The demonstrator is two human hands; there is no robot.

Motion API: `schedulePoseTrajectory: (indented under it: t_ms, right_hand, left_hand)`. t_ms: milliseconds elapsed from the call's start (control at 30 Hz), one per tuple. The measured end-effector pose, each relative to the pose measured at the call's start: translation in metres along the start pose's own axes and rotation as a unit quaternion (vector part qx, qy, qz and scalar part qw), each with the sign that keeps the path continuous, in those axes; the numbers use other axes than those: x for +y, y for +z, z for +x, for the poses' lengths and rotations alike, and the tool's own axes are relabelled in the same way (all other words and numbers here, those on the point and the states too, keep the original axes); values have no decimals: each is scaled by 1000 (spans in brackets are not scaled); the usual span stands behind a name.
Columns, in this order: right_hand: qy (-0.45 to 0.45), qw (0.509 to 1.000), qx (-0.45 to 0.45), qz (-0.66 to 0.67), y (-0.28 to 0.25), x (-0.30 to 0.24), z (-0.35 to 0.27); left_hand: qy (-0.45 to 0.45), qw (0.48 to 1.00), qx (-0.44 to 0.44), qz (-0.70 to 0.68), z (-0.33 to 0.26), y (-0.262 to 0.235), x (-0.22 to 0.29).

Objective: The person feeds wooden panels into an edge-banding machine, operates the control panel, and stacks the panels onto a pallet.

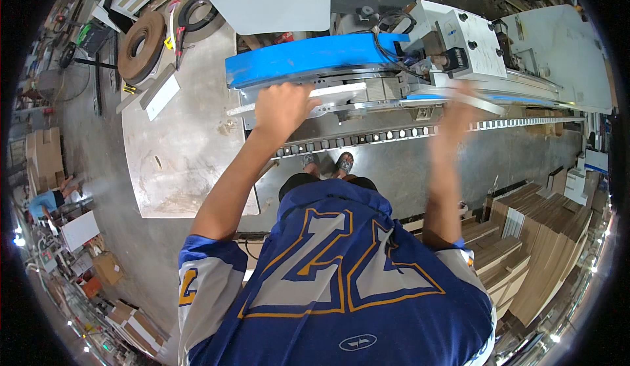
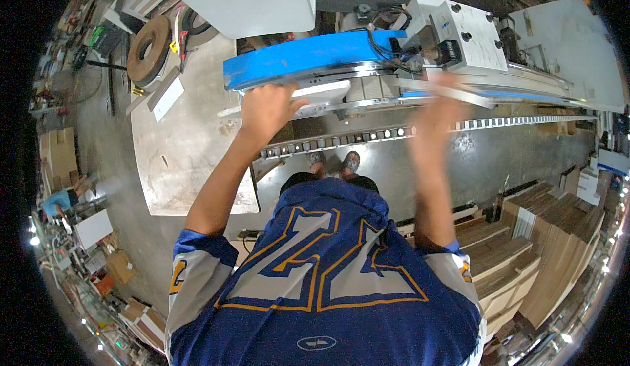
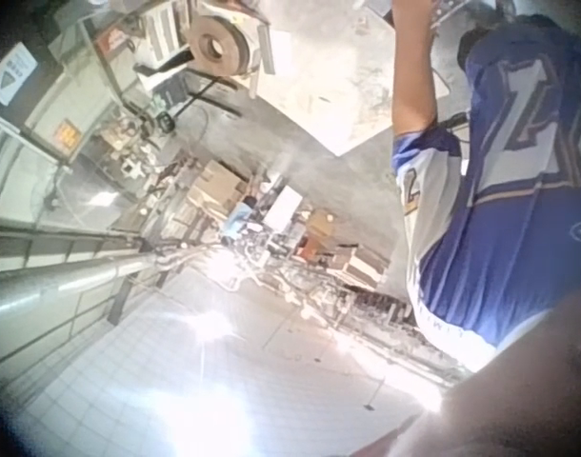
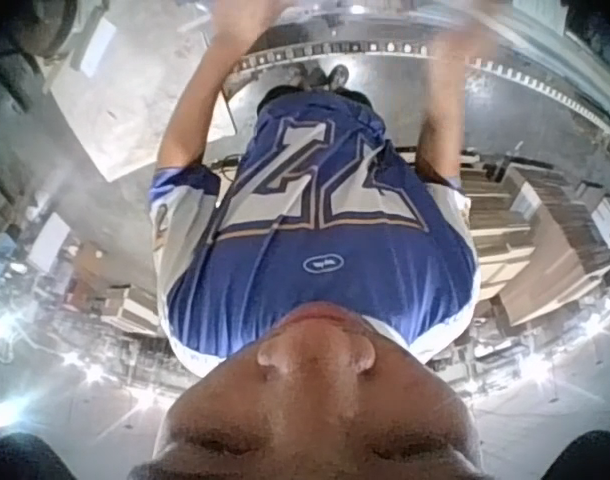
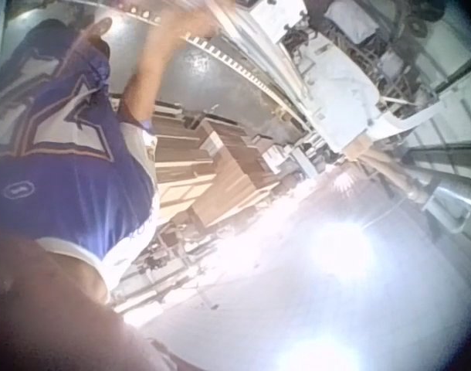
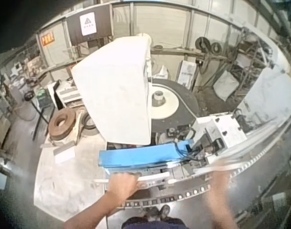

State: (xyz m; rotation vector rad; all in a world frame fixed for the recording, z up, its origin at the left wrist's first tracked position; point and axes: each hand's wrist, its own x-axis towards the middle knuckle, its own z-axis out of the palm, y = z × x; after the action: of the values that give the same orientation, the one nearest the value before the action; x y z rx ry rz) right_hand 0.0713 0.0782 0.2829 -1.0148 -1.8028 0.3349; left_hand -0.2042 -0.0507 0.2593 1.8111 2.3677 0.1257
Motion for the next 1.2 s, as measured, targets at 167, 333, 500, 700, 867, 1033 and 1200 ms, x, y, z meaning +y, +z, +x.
schedulePoseTrajectory:
  t_ms: [167, 333, 500, 700, 867, 1033, 1200]
  right_hand:
    - [180, 576, 109, -790, -494, 137, 138]
    - [124, 712, 347, -598, -554, 187, 68]
    - [349, 866, 49, -353, -356, 256, -128]
    - [398, 817, -362, -209, -161, 190, -233]
    - [144, 939, -313, 0, -82, 80, -144]
    - [51, 937, -333, 87, -48, 32, -90]
    - [196, 905, -316, 208, -20, 23, -119]
  left_hand:
    - [23, 999, 42, -4, 12, 0, -17]
    - [-8, 997, 55, 47, 6, 12, -15]
    - [43, 989, 122, 69, 13, 12, -5]
    - [20, 995, 88, 41, 4, 20, -7]
    - [83, 992, 84, 54, -15, -22, 22]
    - [161, 970, 179, 15, -39, -60, 62]
    - [166, 946, 266, -81, -40, -42, 58]
